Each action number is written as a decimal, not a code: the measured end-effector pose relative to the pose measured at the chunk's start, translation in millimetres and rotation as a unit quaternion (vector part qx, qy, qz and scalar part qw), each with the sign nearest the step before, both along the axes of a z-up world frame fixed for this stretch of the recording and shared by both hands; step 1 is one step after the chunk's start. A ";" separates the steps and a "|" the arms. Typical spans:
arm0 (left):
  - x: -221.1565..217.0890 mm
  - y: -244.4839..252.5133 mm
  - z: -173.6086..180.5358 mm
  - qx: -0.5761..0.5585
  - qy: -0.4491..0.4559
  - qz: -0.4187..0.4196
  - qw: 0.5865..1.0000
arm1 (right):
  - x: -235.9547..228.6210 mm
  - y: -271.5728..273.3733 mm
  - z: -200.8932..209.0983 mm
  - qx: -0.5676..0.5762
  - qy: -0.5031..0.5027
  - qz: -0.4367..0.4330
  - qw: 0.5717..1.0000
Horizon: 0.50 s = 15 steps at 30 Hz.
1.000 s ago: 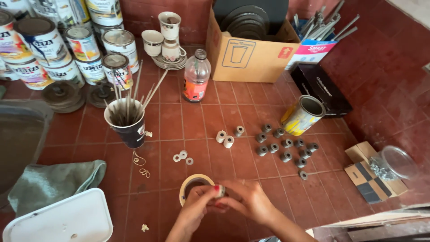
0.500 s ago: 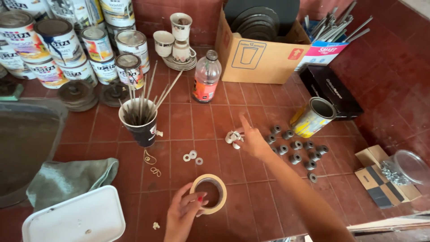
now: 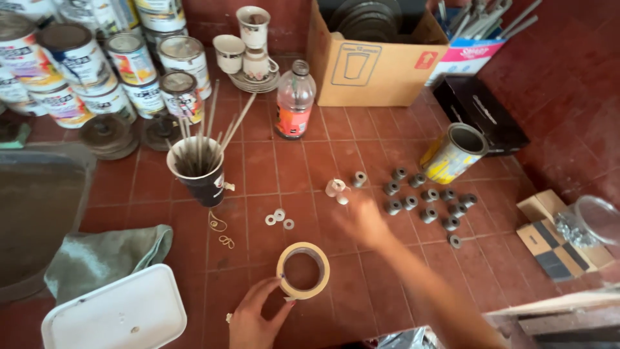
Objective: Wrapping small metal cylinders with white tape
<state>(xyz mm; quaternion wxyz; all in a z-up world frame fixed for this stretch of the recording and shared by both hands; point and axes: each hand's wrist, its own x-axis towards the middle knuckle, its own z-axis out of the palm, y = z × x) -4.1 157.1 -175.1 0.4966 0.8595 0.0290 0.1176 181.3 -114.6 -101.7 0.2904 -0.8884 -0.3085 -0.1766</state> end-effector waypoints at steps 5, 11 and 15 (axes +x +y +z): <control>0.1 -2.4 -65.7 0.113 -0.029 0.005 0.993 | -95.8 32.2 23.6 -0.030 0.171 0.132 0.976; 6.3 -8.4 -86.4 0.200 -0.098 -0.018 0.975 | -113.5 43.6 -13.3 -0.176 0.121 0.198 0.957; 11.0 -11.8 -54.5 0.138 -0.139 0.008 0.981 | -114.2 46.1 -5.6 -0.111 0.063 0.184 0.975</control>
